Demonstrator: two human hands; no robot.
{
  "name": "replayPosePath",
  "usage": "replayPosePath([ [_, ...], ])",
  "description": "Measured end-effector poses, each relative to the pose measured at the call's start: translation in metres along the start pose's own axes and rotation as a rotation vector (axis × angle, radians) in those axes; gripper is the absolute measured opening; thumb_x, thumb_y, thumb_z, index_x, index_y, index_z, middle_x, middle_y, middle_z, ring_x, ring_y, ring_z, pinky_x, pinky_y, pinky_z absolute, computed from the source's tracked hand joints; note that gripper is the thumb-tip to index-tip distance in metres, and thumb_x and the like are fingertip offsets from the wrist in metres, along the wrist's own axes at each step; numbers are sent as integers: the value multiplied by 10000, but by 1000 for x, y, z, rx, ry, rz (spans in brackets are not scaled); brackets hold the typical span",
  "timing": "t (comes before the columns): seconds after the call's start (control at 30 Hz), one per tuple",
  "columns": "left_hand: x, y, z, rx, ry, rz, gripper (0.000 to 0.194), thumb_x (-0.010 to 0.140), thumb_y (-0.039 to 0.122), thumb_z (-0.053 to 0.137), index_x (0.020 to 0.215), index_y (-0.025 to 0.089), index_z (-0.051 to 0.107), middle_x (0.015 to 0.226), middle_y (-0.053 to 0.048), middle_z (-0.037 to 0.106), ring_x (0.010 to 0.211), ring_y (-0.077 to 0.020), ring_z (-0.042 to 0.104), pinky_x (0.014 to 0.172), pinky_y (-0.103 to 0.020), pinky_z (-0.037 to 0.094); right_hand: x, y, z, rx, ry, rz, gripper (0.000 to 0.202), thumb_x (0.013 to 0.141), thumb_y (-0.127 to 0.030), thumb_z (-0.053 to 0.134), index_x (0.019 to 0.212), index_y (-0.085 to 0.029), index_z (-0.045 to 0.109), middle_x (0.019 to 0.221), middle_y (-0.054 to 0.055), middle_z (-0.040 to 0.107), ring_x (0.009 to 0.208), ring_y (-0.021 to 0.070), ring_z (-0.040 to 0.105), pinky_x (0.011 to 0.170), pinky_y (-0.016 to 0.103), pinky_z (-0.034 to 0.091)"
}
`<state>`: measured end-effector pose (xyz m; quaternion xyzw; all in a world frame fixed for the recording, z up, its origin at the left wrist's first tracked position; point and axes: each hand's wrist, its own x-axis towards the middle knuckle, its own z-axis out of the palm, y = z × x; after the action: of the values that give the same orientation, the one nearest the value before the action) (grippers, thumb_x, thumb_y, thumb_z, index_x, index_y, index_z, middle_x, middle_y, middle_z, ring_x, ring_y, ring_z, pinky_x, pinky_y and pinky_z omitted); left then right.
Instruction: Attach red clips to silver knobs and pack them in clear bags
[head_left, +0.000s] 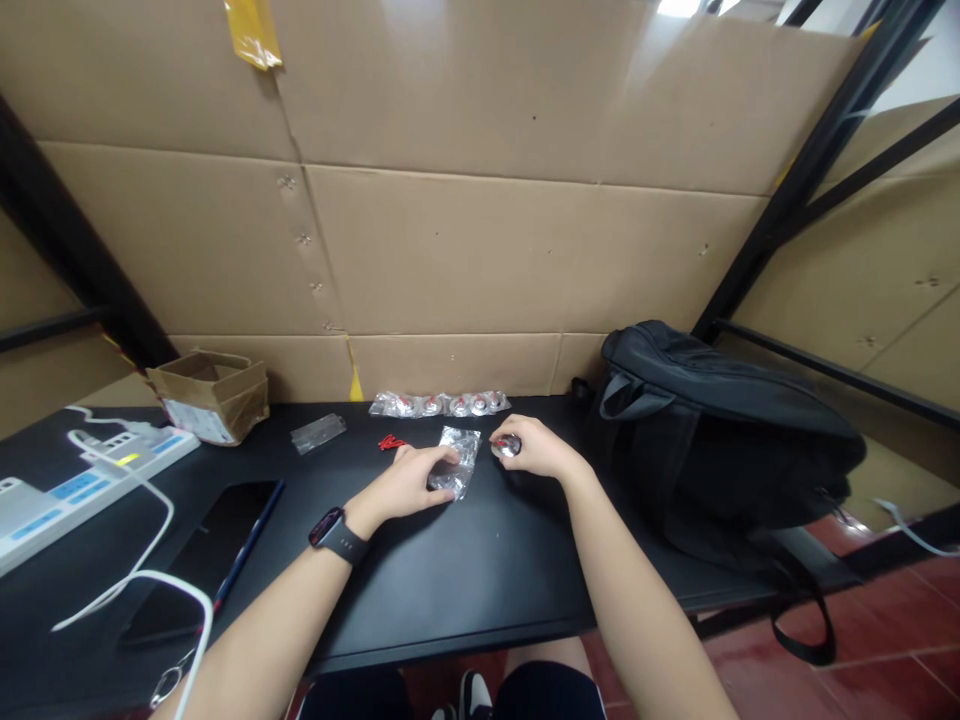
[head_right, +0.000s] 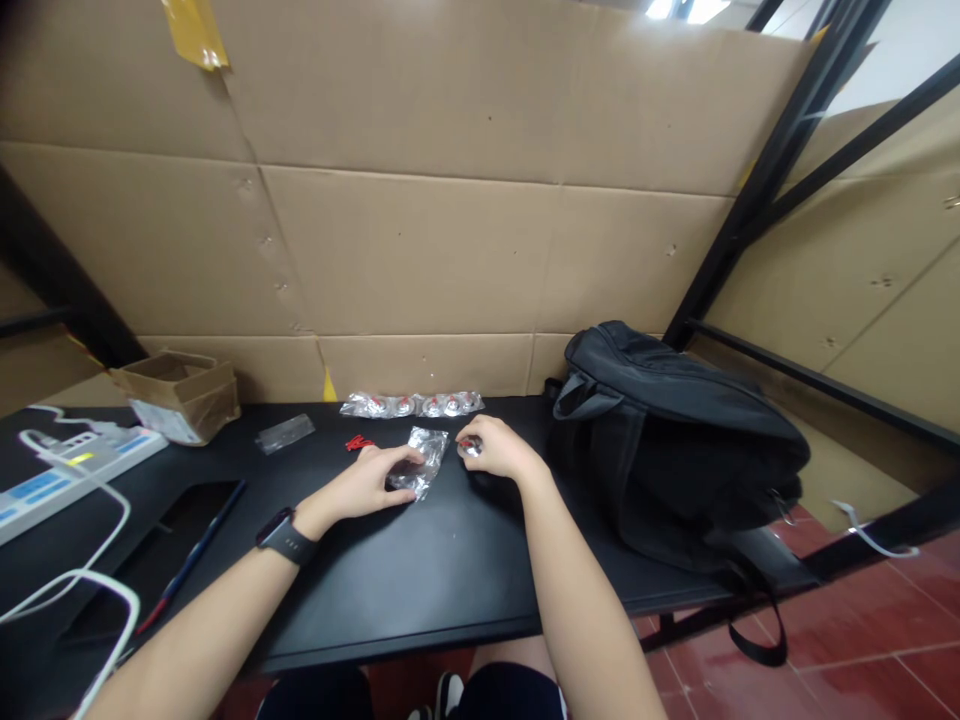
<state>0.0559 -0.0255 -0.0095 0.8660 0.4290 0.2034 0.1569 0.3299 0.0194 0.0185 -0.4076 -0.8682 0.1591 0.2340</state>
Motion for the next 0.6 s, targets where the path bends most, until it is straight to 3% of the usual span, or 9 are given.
replayPosePath([
  [0.1, 2, 0, 0, 16, -7, 5, 267, 941, 444, 512, 1060, 257, 661, 1001, -1, 743, 881, -183, 668, 898, -318, 407, 0, -2, -1, 8, 15, -4, 379, 641, -130, 730, 1012, -203, 754, 1006, 60, 704, 928, 202, 649, 878, 279, 473],
  [0.2, 3, -4, 2, 56, -13, 28, 347, 1009, 312, 354, 1078, 271, 692, 1114, -16, 734, 1006, -181, 659, 908, -322, 392, 0, -5, -2, 36, 20, -2, 397, 636, -135, 747, 1025, -210, 749, 992, 46, 718, 885, 184, 652, 826, 258, 472],
  [0.3, 3, -6, 5, 143, 16, 26, 326, 983, 286, 408, 1157, 300, 684, 1266, -24, 677, 1186, -214, 579, 934, -356, 365, 0, -11, -3, 79, -20, 30, 344, 662, -221, 789, 1004, -216, 747, 873, 11, 725, 744, 148, 635, 706, 229, 459],
  [0.4, 3, -2, 8, 213, 59, -2, 308, 965, 337, 457, 1181, 302, 674, 1265, -38, 673, 1172, -239, 565, 922, -385, 352, 1, -18, -2, 128, -44, 31, 284, 676, -306, 815, 932, -207, 744, 739, -22, 689, 642, 118, 591, 634, 210, 428],
  [0.6, 4, 13, 12, 292, 145, -60, 325, 913, 467, 536, 1127, 268, 678, 1202, -76, 665, 1110, -272, 563, 887, -417, 331, 8, -37, 13, 118, 135, -16, 288, 696, -384, 817, 888, -189, 727, 700, -25, 644, 631, 104, 545, 595, 200, 377],
])
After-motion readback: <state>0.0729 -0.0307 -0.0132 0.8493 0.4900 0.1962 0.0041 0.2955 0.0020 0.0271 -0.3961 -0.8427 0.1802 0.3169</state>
